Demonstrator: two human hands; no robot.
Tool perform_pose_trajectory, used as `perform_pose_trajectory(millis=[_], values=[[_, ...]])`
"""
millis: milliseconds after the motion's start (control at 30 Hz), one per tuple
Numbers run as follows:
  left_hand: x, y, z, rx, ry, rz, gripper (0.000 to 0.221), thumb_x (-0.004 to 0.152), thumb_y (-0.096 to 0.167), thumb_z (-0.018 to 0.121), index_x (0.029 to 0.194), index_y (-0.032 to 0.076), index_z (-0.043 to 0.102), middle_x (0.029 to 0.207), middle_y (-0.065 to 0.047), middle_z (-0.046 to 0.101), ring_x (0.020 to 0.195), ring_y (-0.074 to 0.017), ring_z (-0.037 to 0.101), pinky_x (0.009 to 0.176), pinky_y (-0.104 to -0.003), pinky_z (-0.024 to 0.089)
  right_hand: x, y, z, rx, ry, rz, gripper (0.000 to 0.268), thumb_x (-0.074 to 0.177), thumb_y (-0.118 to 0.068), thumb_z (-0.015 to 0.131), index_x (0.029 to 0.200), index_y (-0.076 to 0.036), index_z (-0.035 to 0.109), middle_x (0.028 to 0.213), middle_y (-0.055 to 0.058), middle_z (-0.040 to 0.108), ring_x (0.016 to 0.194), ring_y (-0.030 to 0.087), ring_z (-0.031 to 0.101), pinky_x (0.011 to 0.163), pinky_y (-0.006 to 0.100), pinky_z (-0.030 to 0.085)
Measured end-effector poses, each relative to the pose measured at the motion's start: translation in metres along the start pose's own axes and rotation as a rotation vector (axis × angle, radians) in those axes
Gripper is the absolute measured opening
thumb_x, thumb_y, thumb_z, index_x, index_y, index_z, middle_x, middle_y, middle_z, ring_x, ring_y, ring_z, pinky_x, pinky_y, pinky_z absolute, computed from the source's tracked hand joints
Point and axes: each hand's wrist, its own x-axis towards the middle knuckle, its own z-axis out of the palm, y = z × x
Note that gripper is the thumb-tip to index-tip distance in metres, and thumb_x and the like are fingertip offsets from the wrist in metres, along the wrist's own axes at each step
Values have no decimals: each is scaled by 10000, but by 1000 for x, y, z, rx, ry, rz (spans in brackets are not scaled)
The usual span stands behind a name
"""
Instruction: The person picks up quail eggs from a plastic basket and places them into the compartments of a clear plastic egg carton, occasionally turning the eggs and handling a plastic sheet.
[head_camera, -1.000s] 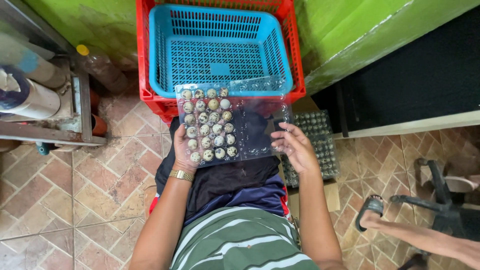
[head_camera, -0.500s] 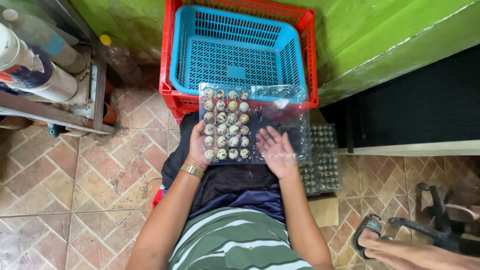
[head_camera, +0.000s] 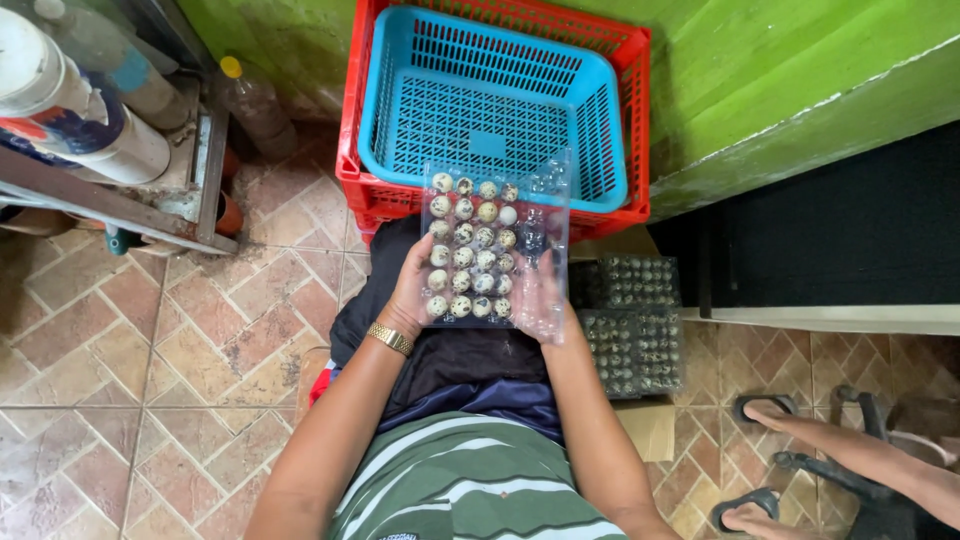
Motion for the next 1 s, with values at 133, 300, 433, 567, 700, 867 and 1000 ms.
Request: perform_pose_trajectory(millis=[133, 300, 433, 567, 700, 867, 1000], values=[[-27, 3, 50, 113, 61, 39, 598, 867, 594, 644, 1170, 84, 719, 1031, -84, 741, 856, -270, 710, 827, -499, 599, 1, 3, 8, -107, 32, 6, 706, 918, -745, 471, 1448, -283, 540, 1340, 120, 668, 1183, 333, 672, 944, 532, 581], [-43, 12, 98, 322, 325, 49, 598, 777, 616, 734, 1145, 145, 707, 990, -90, 733, 859, -263, 711, 767, -448, 617, -6, 0, 130, -137, 167, -46, 744, 911, -730, 486, 1460, -232, 550, 1397, 133, 625, 1249, 350, 622, 1040, 580, 506], [-38, 9, 97, 536, 272, 157, 685, 874, 553, 641, 1491, 286, 504, 1335, -74, 581, 1222, -309, 610, 1057, -512, 478, -19, 2, 200, -165, 239, -28, 730, 887, -726, 544, 1409, -220, 603, 1327, 101, 677, 1188, 300, 664, 1019, 523, 542], [-51, 5, 106, 558, 239, 225, 670, 939, 476, 583, 1555, 292, 394, 1605, -115, 375, 1451, -347, 381, 1203, -527, 281, -19, 2, 197, -162, 256, -18, 792, 871, -744, 538, 1432, -186, 586, 1351, 132, 659, 1201, 341, 654, 1014, 559, 532], [-39, 6, 92, 491, 272, 154, 692, 881, 537, 647, 1520, 374, 440, 1561, -95, 431, 1350, -349, 502, 1142, -533, 374, -19, -1, 194, -177, 301, -42, 813, 881, -722, 539, 1477, -170, 526, 1409, 135, 614, 1256, 345, 613, 1067, 559, 494], [-43, 6, 80, 447, 284, 112, 788, 883, 555, 682, 1566, 323, 367, 1635, -162, 294, 1415, -389, 415, 1145, -558, 350, -12, -4, 183, -223, 309, -30, 802, 903, -690, 556, 1477, -131, 529, 1425, 151, 598, 1262, 347, 608, 1062, 559, 498], [-61, 14, 106, 485, 204, 94, 830, 939, 631, 531, 1614, 246, 240, 1673, -184, 149, 1495, -451, 199, 1191, -608, 199, -5, -1, 160, -208, 316, -28, 730, 936, -612, 604, 1437, -82, 564, 1376, 184, 626, 1221, 360, 634, 1028, 566, 517]])
